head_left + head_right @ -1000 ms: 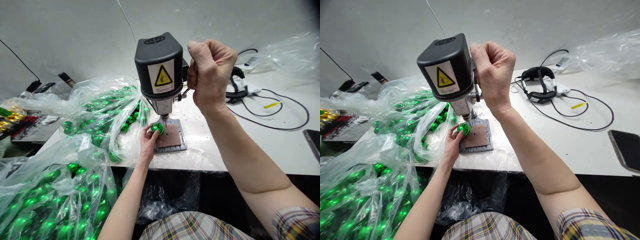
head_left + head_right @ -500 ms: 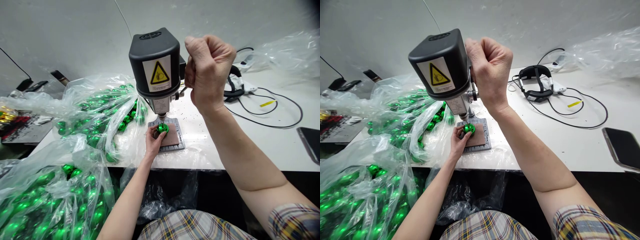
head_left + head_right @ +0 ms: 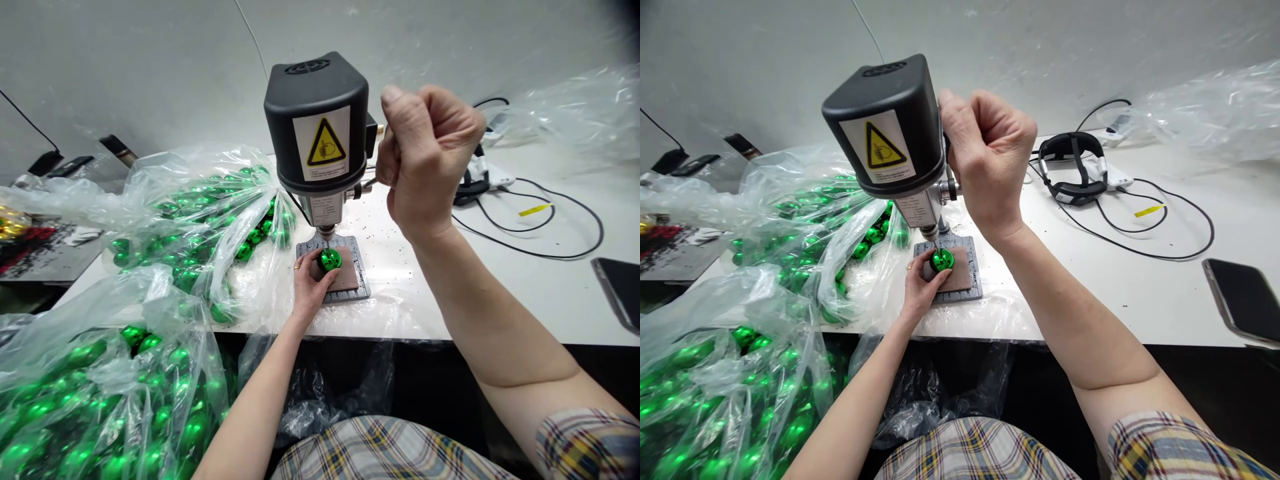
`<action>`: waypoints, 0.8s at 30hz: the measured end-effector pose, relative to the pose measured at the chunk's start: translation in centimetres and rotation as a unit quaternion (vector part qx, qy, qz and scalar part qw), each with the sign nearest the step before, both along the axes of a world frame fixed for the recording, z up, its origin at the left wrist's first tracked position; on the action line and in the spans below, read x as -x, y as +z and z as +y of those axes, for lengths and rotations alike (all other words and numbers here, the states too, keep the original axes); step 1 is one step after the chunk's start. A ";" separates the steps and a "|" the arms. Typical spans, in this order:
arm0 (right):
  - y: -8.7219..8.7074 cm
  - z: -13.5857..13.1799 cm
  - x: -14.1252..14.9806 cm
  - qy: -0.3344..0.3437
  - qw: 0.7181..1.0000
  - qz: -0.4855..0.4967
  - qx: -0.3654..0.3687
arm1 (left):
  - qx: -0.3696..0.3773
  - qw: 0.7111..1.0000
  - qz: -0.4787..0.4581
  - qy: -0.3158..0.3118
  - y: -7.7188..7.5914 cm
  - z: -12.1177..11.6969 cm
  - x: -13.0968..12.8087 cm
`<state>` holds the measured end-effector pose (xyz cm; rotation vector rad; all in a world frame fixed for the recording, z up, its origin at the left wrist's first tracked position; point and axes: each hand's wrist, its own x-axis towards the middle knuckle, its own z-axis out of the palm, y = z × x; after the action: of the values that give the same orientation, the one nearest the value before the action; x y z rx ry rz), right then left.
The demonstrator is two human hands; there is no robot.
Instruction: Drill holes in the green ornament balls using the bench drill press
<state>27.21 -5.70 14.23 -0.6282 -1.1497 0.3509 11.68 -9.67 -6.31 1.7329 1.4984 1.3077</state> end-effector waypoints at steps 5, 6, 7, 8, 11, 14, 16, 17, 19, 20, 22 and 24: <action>-0.4 -0.6 0.1 -0.010 1.000 -0.006 0.001 | 0.007 0.999 -0.039 -0.025 -0.7 0.2 0.2; -0.4 -0.7 0.1 -0.014 1.000 -0.009 0.006 | 0.008 0.998 -0.048 -0.030 -0.8 0.3 0.3; -0.4 -0.8 0.1 -0.016 1.000 -0.012 0.011 | 0.010 0.998 -0.053 -0.034 -0.9 0.4 0.3; -0.4 -0.9 0.1 -0.019 1.000 -0.014 0.015 | 0.011 0.998 -0.054 -0.036 -1.0 0.4 0.3; -0.6 -1.0 0.0 -0.017 1.000 -0.013 0.017 | 0.011 0.999 -0.044 -0.029 -1.1 0.5 0.4; -1.2 -1.1 0.0 -0.010 1.000 -0.011 0.005 | 0.004 0.999 -0.035 -0.022 -1.0 0.5 0.4; -1.7 -1.3 -0.1 -0.012 1.000 -0.002 -0.023 | 0.000 0.999 -0.032 -0.022 -1.0 0.5 0.3; -2.1 -1.4 -0.1 -0.014 0.999 0.003 -0.034 | 0.000 0.999 -0.030 -0.022 -1.0 0.5 0.3; -2.9 -1.7 0.0 -0.018 0.999 0.013 -0.042 | 0.001 0.999 -0.026 -0.020 -0.9 0.5 0.3; -3.3 -1.9 0.0 -0.020 0.999 0.015 -0.042 | 0.002 1.000 -0.025 -0.019 -0.9 0.5 0.3; -4.2 -2.1 0.0 -0.019 0.998 0.017 -0.057 | 0.001 1.000 -0.024 -0.019 -0.9 0.4 0.3; -5.0 -2.3 0.0 0.002 0.995 0.011 -0.101 | -0.001 1.000 -0.023 -0.018 -0.9 0.4 0.3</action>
<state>27.23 -7.97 9.22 -0.4443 -1.1495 0.2403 11.34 -9.28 -7.16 1.7126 1.4338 1.3218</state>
